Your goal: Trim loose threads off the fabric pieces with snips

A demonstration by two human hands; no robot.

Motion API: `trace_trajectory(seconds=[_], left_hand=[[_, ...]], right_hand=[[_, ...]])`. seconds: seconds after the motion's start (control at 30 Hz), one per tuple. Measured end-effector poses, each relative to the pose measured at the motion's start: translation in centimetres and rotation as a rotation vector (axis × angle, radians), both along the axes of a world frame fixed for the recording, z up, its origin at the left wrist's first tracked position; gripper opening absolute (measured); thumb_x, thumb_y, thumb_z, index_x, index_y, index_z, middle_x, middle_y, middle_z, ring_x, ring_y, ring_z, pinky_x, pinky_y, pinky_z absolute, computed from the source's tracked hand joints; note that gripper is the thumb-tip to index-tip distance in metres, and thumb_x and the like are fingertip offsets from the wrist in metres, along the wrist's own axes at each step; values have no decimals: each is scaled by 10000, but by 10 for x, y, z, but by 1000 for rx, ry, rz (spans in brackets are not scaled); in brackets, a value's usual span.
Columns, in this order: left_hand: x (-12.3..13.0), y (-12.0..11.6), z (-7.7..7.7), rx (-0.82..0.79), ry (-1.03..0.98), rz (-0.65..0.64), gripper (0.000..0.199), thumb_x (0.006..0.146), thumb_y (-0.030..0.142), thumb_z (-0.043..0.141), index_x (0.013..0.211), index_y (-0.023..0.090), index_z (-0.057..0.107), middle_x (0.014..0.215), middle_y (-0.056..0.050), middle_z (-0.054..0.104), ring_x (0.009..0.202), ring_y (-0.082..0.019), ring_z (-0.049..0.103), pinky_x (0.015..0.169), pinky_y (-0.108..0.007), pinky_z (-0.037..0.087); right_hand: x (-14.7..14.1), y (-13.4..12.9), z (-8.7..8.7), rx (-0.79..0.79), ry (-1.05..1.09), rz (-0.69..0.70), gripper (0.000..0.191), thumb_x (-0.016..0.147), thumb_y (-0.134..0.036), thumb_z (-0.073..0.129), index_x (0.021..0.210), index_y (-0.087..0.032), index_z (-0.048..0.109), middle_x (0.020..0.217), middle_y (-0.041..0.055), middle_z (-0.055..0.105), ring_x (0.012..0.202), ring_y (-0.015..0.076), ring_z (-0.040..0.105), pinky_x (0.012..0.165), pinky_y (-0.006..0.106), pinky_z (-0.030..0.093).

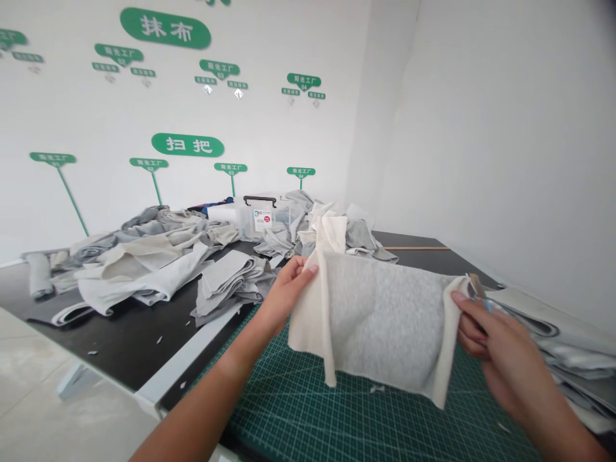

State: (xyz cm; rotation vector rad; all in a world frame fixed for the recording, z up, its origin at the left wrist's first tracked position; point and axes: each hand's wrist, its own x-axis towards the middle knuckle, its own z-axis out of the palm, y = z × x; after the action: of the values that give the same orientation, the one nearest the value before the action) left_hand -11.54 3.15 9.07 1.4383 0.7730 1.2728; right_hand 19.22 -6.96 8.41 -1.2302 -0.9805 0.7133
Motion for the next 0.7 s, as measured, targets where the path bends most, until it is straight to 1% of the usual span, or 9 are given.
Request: trace_trajectory(seconds=[0.1,0.17,0.23,0.3,0.37,0.4,0.5,0.57,0.7], left_hand=[[-9,14,-16,-65,177,21,325,822,492,620,871,175,570,766,7,551,664,-125,468,584,-202,336],[-11,22,-30,-124,310,-18,309,799,468,632,831,164,585,746,-2,558,673,-137,478,579,-206,328],[-9,27,-42,-184,408,-38,315,770,472,650,805,166,585,709,0,547,660,-145,476,563,-210,316],[-5,28,-51,-200,464,-36,340,743,492,672,805,169,585,700,3,547,650,-148,475,558,-214,310],[-1,26,-55,-154,488,-63,362,736,505,684,828,164,603,744,-5,579,671,-149,490,575,-217,319],[1,23,-56,-119,488,-89,366,745,508,679,844,162,615,774,-10,595,686,-148,498,587,-218,326],[9,15,-55,-32,469,-171,364,785,505,651,912,164,650,815,-14,614,699,-141,509,609,-221,343],[16,8,-55,16,451,-234,366,813,494,631,980,170,666,810,-13,612,690,-136,505,611,-222,349],[29,-6,-57,120,418,-383,351,861,459,605,1058,179,680,767,-4,568,686,-127,482,621,-219,350]], right_hand=[[10,8,-9,-207,-42,167,589,882,-563,607,557,-227,247,513,-88,181,465,71,129,430,243,135],[12,15,-18,-316,-94,203,584,859,-587,607,541,-227,274,480,-91,197,432,62,137,420,235,122],[12,21,-24,-340,-197,120,516,817,-590,632,559,-217,385,455,-80,279,396,67,211,404,222,153],[9,24,-27,-294,-340,-14,408,785,-582,645,680,-198,558,486,-42,452,411,105,374,406,218,252],[2,24,-27,-243,-468,-89,390,772,-576,642,853,-195,668,611,4,623,519,167,542,456,235,368],[-3,24,-27,-223,-516,-82,398,768,-574,642,900,-202,693,680,20,674,592,198,600,491,245,412],[-24,20,-29,-185,-561,48,400,754,-571,661,911,-210,732,830,40,737,792,264,671,594,260,490],[-41,17,-35,-180,-523,166,412,753,-574,672,910,-200,742,884,50,743,851,273,675,641,259,511],[-64,17,-53,-219,-423,311,439,770,-602,664,917,-197,748,754,41,706,747,231,665,582,240,499]])
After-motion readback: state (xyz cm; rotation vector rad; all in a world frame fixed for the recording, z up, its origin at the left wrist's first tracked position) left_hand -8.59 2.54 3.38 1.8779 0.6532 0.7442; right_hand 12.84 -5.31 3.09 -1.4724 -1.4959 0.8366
